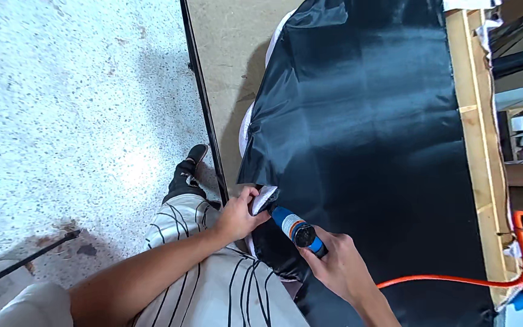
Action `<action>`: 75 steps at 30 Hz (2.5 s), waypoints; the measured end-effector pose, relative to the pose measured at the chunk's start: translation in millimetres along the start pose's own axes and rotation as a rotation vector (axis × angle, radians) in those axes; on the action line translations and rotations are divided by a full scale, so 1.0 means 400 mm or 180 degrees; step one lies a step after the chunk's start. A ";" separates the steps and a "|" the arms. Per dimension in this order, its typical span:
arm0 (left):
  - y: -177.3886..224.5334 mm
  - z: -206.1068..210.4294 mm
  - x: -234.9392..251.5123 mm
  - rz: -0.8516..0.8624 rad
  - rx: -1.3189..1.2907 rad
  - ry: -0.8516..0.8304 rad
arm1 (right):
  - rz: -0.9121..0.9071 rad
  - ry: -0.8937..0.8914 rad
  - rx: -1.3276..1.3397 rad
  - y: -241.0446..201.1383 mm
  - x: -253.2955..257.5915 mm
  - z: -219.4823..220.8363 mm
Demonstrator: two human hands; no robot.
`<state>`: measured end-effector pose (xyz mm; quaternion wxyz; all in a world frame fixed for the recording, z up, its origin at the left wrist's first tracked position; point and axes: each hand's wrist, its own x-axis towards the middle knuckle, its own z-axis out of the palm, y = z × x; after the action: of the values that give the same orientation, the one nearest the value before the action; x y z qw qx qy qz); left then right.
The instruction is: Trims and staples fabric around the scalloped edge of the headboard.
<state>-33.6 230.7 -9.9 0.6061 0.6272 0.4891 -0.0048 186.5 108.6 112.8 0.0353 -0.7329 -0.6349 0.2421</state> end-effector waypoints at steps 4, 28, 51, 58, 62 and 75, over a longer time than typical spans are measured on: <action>-0.025 -0.001 0.013 0.0337 -0.0115 0.0021 | -0.0026 0.0007 -0.0070 -0.014 0.016 0.003; -0.076 -0.073 0.013 0.0395 -0.0555 -0.1437 | 0.0454 0.0087 -0.0439 0.034 -0.141 -0.080; -0.114 0.060 -0.186 0.0304 -0.2102 0.0257 | -0.1373 -0.0090 -0.0754 -0.024 0.018 -0.013; -0.119 0.053 -0.181 0.0297 -0.2255 0.0200 | -0.1277 -0.0103 -0.0905 -0.042 0.028 -0.011; -0.126 0.048 -0.180 0.0323 -0.2342 0.0152 | -0.1415 -0.0193 -0.0781 -0.029 0.027 -0.016; -0.112 -0.008 -0.158 -0.0183 -0.1522 0.0149 | -0.0695 -0.0013 -0.0663 -0.027 -0.134 -0.015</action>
<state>-95.9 185.2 -5.0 0.7255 0.4517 0.5078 0.1084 174.9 61.7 138.6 -0.0162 -0.6586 -0.7326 0.1711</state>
